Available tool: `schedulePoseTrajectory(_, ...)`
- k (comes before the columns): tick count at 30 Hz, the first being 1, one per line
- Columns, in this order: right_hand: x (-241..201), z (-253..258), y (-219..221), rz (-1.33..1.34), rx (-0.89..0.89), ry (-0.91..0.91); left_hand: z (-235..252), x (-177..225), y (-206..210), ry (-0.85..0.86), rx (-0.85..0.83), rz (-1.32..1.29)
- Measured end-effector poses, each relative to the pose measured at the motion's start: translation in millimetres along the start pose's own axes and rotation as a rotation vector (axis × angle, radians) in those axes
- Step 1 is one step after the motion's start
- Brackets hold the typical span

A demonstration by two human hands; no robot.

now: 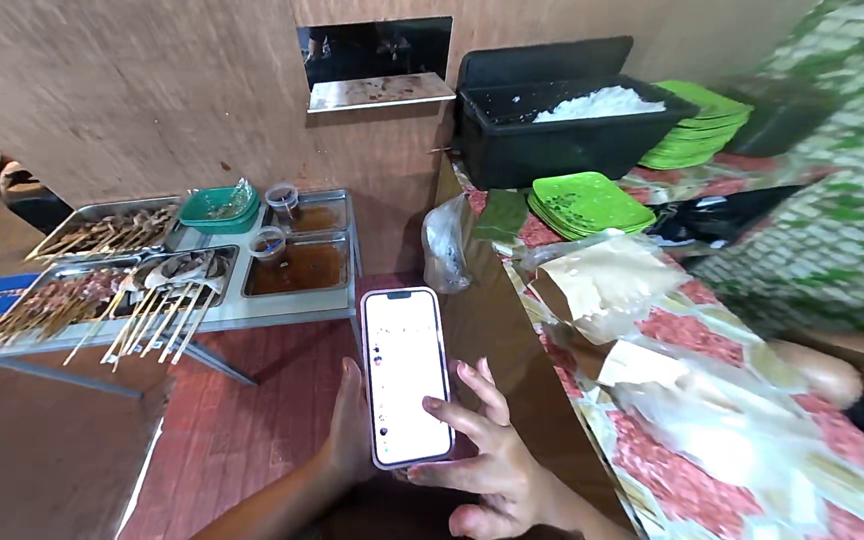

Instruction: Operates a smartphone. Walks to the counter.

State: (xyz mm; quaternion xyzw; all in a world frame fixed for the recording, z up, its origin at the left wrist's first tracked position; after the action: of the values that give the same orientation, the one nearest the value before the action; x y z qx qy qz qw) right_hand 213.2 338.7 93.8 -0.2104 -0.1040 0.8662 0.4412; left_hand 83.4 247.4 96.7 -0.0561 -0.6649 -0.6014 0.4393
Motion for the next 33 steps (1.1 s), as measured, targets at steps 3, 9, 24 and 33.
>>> schedulePoseTrajectory(3,1,4,5,-0.007,0.003,0.044,-2,4,-3,-0.016,0.036,0.012)
schedulePoseTrajectory(9,6,10,18,-0.172,0.154,0.230,-11,22,-12,-0.017,0.012,0.019)
schedulePoseTrajectory(24,-24,30,77,-0.163,0.233,0.214,-31,71,-56,-0.094,-0.123,-0.198)
schedulePoseTrajectory(33,-33,38,94,-0.139,0.338,0.176,-35,90,-66,-0.208,-0.337,-0.291)
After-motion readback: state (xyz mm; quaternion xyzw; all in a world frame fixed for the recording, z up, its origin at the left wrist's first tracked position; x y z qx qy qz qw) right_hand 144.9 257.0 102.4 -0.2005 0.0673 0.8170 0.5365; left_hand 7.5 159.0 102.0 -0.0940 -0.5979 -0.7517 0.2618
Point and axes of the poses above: each hand's wrist, its own z-axis towards the middle knuckle, its own y-axis out of the palm, x = y × z, the point moved 5 cm from there along z, towards the middle knuckle, and after that the axes turned 11 degrees about x, right-handed, at the moved point
